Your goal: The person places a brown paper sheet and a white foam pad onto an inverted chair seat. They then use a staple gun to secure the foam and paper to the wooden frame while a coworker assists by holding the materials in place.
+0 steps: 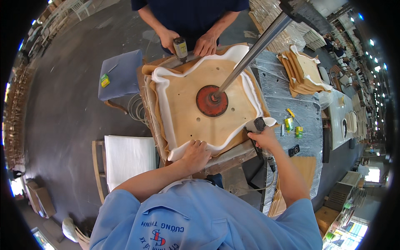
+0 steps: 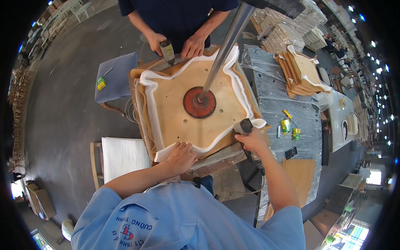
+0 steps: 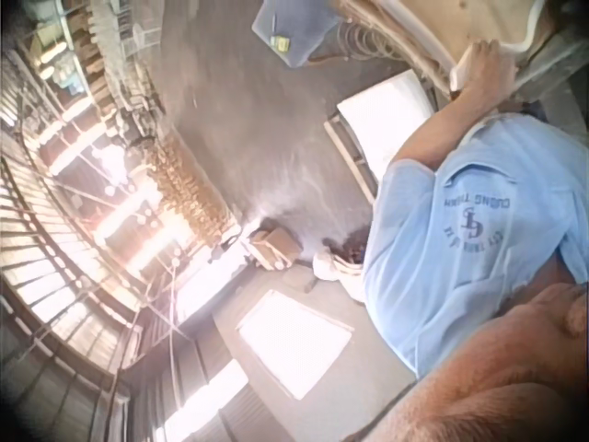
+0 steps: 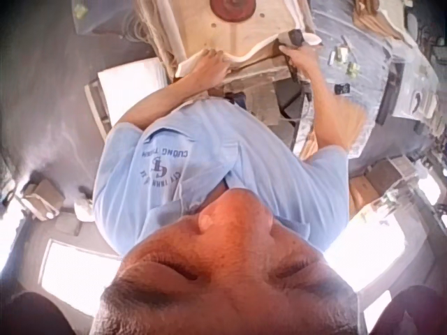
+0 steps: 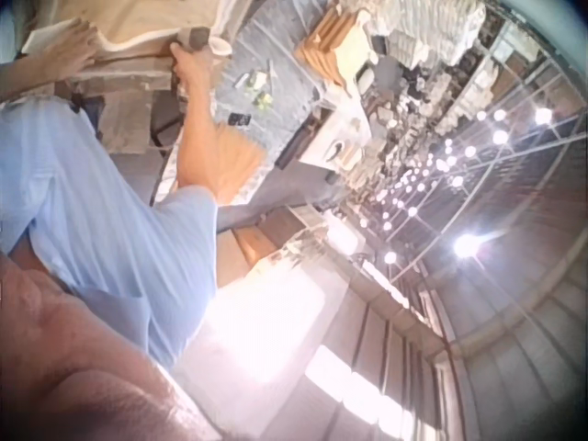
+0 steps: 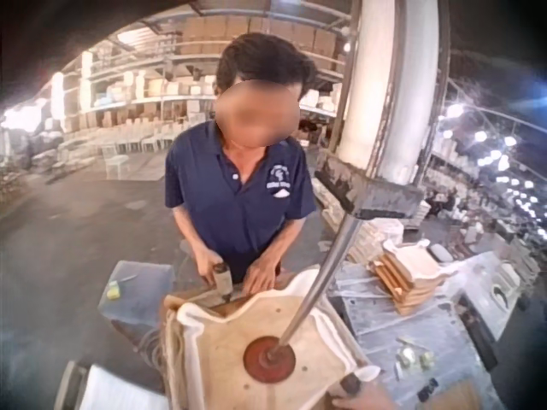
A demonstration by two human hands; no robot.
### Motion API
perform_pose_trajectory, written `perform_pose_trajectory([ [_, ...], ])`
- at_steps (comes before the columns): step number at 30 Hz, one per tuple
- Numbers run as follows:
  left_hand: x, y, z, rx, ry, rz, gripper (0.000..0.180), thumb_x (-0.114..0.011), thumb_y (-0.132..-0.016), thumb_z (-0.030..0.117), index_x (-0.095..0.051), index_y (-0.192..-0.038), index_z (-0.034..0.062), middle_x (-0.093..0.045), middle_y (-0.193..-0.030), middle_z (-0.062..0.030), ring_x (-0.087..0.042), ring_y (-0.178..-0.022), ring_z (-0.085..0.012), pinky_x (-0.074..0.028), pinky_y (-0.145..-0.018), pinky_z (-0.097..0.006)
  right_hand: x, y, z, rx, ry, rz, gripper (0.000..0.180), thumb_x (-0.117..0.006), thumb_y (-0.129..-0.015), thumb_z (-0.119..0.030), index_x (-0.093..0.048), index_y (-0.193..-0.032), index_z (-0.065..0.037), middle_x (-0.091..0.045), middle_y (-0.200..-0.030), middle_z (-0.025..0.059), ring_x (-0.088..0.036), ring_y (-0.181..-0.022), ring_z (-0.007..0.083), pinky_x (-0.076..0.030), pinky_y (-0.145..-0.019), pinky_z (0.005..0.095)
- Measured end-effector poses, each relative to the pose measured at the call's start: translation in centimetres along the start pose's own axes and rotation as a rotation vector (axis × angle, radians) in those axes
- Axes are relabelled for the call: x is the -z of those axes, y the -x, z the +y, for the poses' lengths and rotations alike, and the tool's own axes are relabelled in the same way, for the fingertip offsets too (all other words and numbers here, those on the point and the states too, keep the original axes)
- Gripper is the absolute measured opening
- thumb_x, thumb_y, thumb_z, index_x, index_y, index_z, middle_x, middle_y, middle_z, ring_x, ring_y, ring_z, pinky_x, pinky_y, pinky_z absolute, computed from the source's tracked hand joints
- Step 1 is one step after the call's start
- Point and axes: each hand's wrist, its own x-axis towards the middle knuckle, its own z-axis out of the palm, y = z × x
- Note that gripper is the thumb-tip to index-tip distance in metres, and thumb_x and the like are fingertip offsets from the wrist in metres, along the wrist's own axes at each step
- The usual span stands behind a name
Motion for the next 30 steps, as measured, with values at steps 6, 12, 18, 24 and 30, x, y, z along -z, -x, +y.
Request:
perform_pose_trajectory([
  [6, -0.4, -0.5, -1.5, -0.021, 0.123, 0.06, 0.03, -0.069, -0.096, 0.035, -0.079, -0.082, 0.0112, -0.069, -0.092, -0.0074, -0.064, -0.093, -0.0292, -0.046, -0.085, -0.046, 0.0, 0.2, -0.8, -0.008, 0.037, 0.013, 0.032, -0.085, -0.088, -0.027, -0.072, -0.1, 0.0, -0.07, -0.075, 0.0055, -0.063, -0.054, 0.0135, -0.05, -0.048, 0.0313],
  [12, -0.2, -0.7, -2.4, 0.085, 0.24, 0.175, 0.025, -0.072, -0.094, 0.032, -0.079, -0.08, 0.0124, -0.068, -0.088, -0.0047, -0.061, -0.097, -0.0279, -0.044, -0.088, -0.044, -0.9, 1.9, -0.2, 0.013, -0.147, 0.046, 0.027, -0.085, -0.089, -0.02, -0.072, -0.104, -0.001, -0.066, -0.07, 0.0013, -0.058, -0.052, 0.01, -0.047, -0.047, 0.0272],
  [18, -2.2, -0.4, -2.9, 0.169, 0.287, 0.307, 0.023, -0.073, -0.093, 0.03, -0.077, -0.078, 0.0138, -0.065, -0.087, -0.0017, -0.056, -0.099, -0.0266, -0.041, -0.091, -0.045, -6.3, 9.1, -1.5, -0.027, -0.332, -0.095, 0.032, -0.084, -0.091, -0.02, -0.072, -0.114, -0.002, -0.072, -0.083, 0.0027, -0.061, -0.057, 0.0089, -0.049, -0.052, 0.0267],
  [24, -2.9, -0.6, -2.4, 0.21, 0.327, 0.419, 0.018, -0.076, -0.089, 0.028, -0.073, -0.077, 0.0143, -0.061, -0.087, -0.0019, -0.055, -0.094, -0.0272, -0.04, -0.09, -0.045, -11.7, 10.1, -3.5, -0.075, -0.426, -0.16, 0.02, -0.081, -0.093, -0.016, -0.071, -0.101, -0.002, -0.068, -0.074, 0.0, -0.06, -0.057, 0.0074, -0.047, -0.053, 0.0252],
  [30, -3.1, -0.8, -2.5, 0.248, 0.374, 0.424, 0.017, -0.076, -0.087, 0.025, -0.071, -0.075, 0.0142, -0.06, -0.086, -0.0017, -0.055, -0.095, -0.027, -0.04, -0.091, -0.046, -13.0, 9.5, -4.8, -0.081, -0.321, -0.097, 0.02, -0.081, -0.093, -0.019, -0.072, -0.097, -0.002, -0.066, -0.069, 0.0003, -0.06, -0.056, 0.0081, -0.047, -0.052, 0.0275],
])
